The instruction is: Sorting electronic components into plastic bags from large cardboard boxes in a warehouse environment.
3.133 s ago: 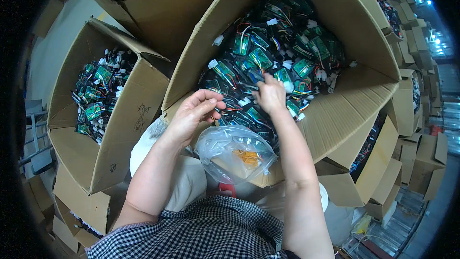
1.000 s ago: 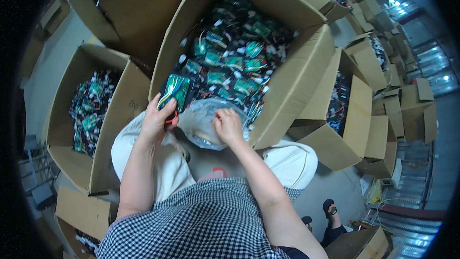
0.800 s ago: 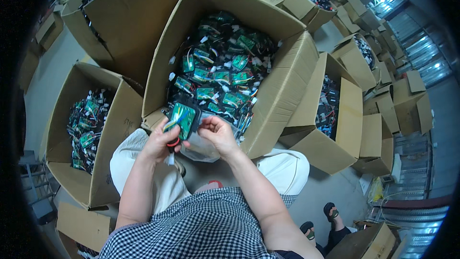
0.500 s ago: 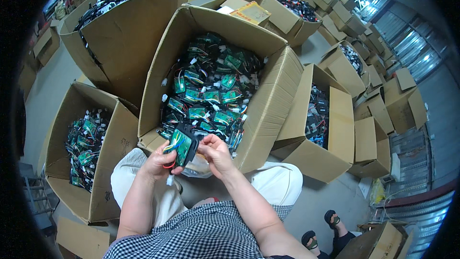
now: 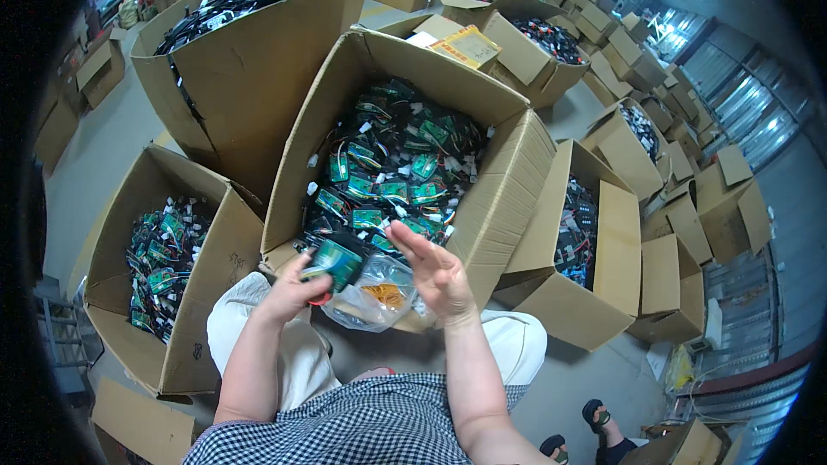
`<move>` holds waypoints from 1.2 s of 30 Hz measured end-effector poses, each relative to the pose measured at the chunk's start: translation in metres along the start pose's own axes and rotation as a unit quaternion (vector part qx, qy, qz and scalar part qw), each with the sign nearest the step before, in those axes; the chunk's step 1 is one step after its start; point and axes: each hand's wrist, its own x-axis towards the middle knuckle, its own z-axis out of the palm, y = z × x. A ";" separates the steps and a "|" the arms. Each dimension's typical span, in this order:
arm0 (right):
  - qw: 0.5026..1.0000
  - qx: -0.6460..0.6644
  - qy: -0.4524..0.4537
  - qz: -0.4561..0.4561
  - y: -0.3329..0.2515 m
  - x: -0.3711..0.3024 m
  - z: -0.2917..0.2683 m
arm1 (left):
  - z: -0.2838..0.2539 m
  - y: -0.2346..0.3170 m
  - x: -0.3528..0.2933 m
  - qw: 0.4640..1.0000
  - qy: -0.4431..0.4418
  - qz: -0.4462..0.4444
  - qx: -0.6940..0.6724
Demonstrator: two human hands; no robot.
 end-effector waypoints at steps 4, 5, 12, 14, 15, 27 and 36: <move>0.791 -0.565 -0.180 0.153 0.011 0.008 0.007 | -0.006 -0.039 0.008 0.775 -0.144 0.130 0.601; 0.758 -0.591 -0.182 0.206 0.024 0.007 0.000 | 0.002 -0.037 0.004 0.769 -0.202 0.135 0.591; 0.936 -0.081 0.185 0.287 0.038 -0.006 -0.013 | -0.002 -0.022 -0.014 0.987 -0.035 0.039 -0.154; 0.956 -0.250 0.099 0.114 0.029 0.000 0.013 | -0.006 -0.010 -0.012 0.977 -0.055 -0.010 -0.204; 0.918 -0.393 0.005 0.060 0.020 0.007 0.009 | -0.001 -0.005 -0.014 0.982 -0.017 -0.058 -0.181; 0.932 -0.244 0.258 0.077 0.012 0.010 -0.041 | -0.077 0.016 -0.027 0.968 0.231 0.094 -0.021; 0.845 -0.418 0.225 0.247 0.090 0.031 -0.111 | -0.142 0.028 -0.045 0.834 0.158 0.360 -0.387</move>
